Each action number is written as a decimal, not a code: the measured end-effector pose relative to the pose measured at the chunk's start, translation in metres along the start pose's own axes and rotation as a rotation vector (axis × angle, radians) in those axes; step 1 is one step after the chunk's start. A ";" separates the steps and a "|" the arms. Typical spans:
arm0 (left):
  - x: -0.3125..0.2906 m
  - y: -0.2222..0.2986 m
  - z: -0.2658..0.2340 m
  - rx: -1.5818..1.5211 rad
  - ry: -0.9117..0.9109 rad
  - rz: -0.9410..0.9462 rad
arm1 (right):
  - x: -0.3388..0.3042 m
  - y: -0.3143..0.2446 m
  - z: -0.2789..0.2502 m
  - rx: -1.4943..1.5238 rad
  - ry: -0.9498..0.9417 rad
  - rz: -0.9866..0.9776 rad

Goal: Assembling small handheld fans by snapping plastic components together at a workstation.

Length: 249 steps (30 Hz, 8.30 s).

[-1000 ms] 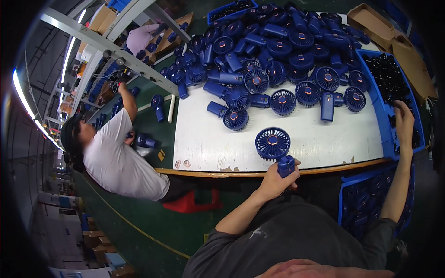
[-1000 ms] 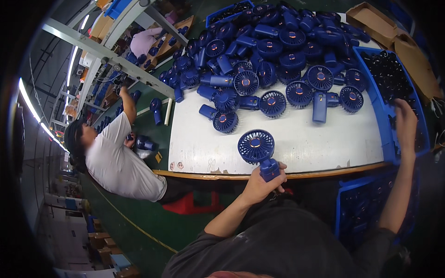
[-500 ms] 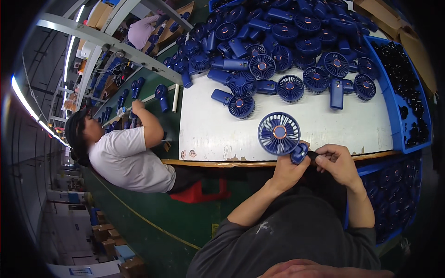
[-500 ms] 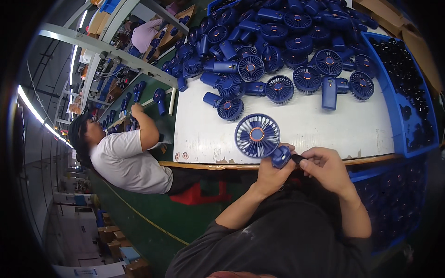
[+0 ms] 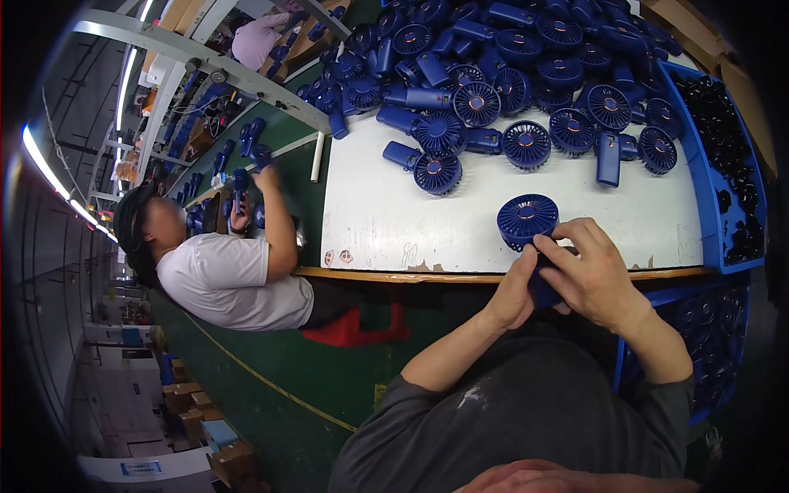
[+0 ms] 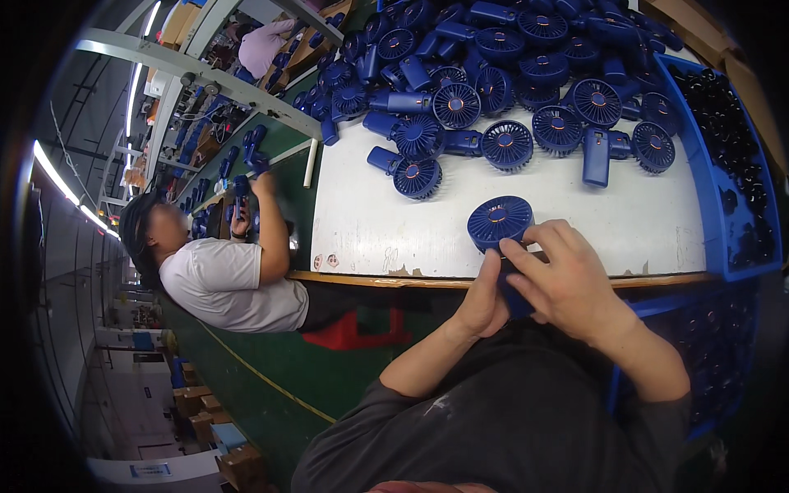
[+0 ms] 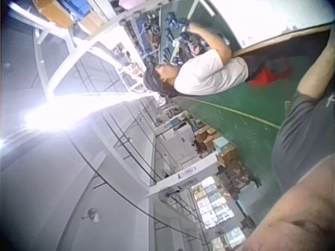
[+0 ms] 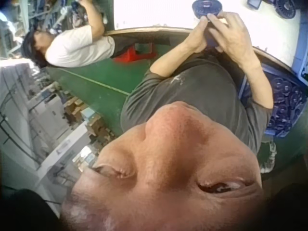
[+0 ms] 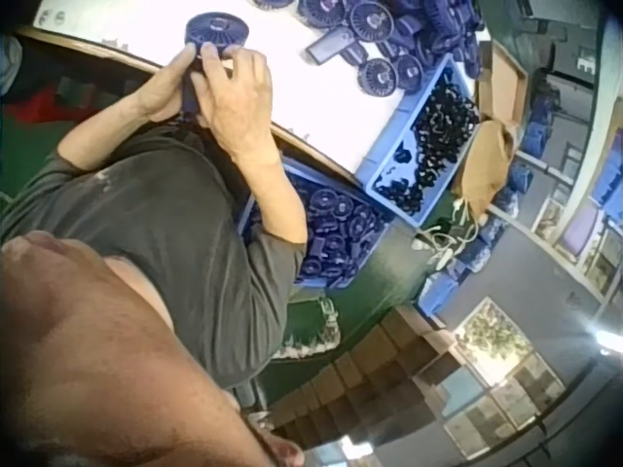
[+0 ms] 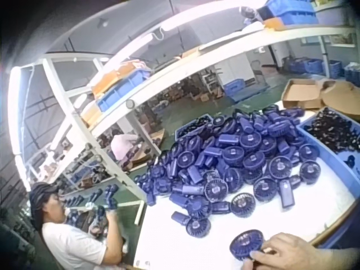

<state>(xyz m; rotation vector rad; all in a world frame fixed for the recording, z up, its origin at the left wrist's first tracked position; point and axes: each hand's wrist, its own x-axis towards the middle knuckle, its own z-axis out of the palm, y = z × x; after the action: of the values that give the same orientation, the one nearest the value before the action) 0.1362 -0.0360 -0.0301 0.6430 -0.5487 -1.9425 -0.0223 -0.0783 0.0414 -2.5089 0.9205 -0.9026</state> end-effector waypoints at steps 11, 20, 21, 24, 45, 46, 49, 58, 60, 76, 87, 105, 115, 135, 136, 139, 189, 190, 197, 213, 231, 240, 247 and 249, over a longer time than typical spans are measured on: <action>0.003 -0.014 -0.001 0.113 0.050 0.034 | -0.025 -0.024 0.033 -0.068 0.171 0.203; 0.006 0.006 0.039 1.198 -0.146 0.313 | -0.087 0.016 0.053 1.160 0.510 0.635; 0.007 -0.009 0.035 0.980 -0.102 0.238 | -0.093 0.017 0.045 1.314 0.566 0.707; 0.008 -0.054 0.035 0.616 -0.119 -0.072 | -0.117 0.016 0.030 1.164 0.736 0.661; 0.001 -0.015 0.021 1.035 -0.152 -0.012 | -0.404 0.098 -0.070 -0.412 0.512 1.726; -0.003 -0.005 0.016 1.068 -0.090 0.061 | -0.405 0.096 -0.068 -0.454 0.495 1.696; -0.009 0.033 -0.010 1.317 0.129 0.314 | -0.396 0.090 -0.058 -0.464 0.495 1.603; 0.032 0.165 -0.147 2.081 0.970 0.553 | -0.271 0.044 0.024 0.235 0.427 1.071; 0.045 0.165 -0.144 2.139 1.016 0.431 | -0.246 0.033 0.035 0.352 0.347 0.999; 0.044 0.132 -0.099 2.096 0.704 0.290 | -0.191 0.027 0.076 0.472 0.116 0.801; -0.006 0.134 -0.043 1.715 0.597 0.313 | -0.181 0.015 0.062 0.524 0.180 0.731; 0.000 0.011 -0.004 0.311 -0.081 0.220 | -0.114 0.014 0.033 0.485 0.184 0.331; 0.017 -0.039 0.029 0.022 -0.305 -0.187 | -0.098 0.004 -0.005 0.076 -0.246 0.288; 0.002 -0.025 0.012 0.413 -0.132 0.058 | -0.149 0.237 -0.189 -0.568 0.116 1.283; 0.004 -0.026 0.014 0.441 -0.122 0.050 | -0.152 0.240 -0.186 -0.563 0.098 1.285; 0.010 -0.029 0.016 0.518 -0.108 0.033 | -0.164 0.252 -0.179 -0.560 0.138 1.302; -0.010 -0.090 0.076 0.109 -0.008 -0.252 | -0.161 -0.033 0.010 -0.212 0.369 0.466; -0.009 -0.091 0.075 0.209 -0.066 -0.251 | -0.162 -0.037 0.012 -0.203 0.427 0.467; -0.003 -0.094 0.114 1.456 -0.729 0.344 | -0.230 -0.041 0.008 0.560 0.754 0.801; 0.014 0.080 -0.059 2.247 0.578 0.396 | -0.513 0.005 -0.037 -0.695 0.149 1.693; 0.056 0.086 -0.088 2.290 0.835 0.358 | -0.388 0.001 -0.026 -0.473 0.391 1.432; 0.068 0.097 -0.078 2.091 0.770 0.435 | -0.259 -0.004 0.049 0.107 0.339 0.835; 0.061 0.089 -0.066 2.348 0.615 0.427 | -0.201 0.002 0.057 0.210 0.276 0.656; 0.067 0.080 -0.043 2.458 0.652 0.232 | -0.192 0.001 0.059 0.225 0.259 0.634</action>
<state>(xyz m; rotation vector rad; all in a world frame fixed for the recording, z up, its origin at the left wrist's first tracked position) 0.1919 -0.1341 -0.0264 2.1786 -2.1844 0.2587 -0.0974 0.0532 -0.0902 -1.7604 1.4816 -1.0405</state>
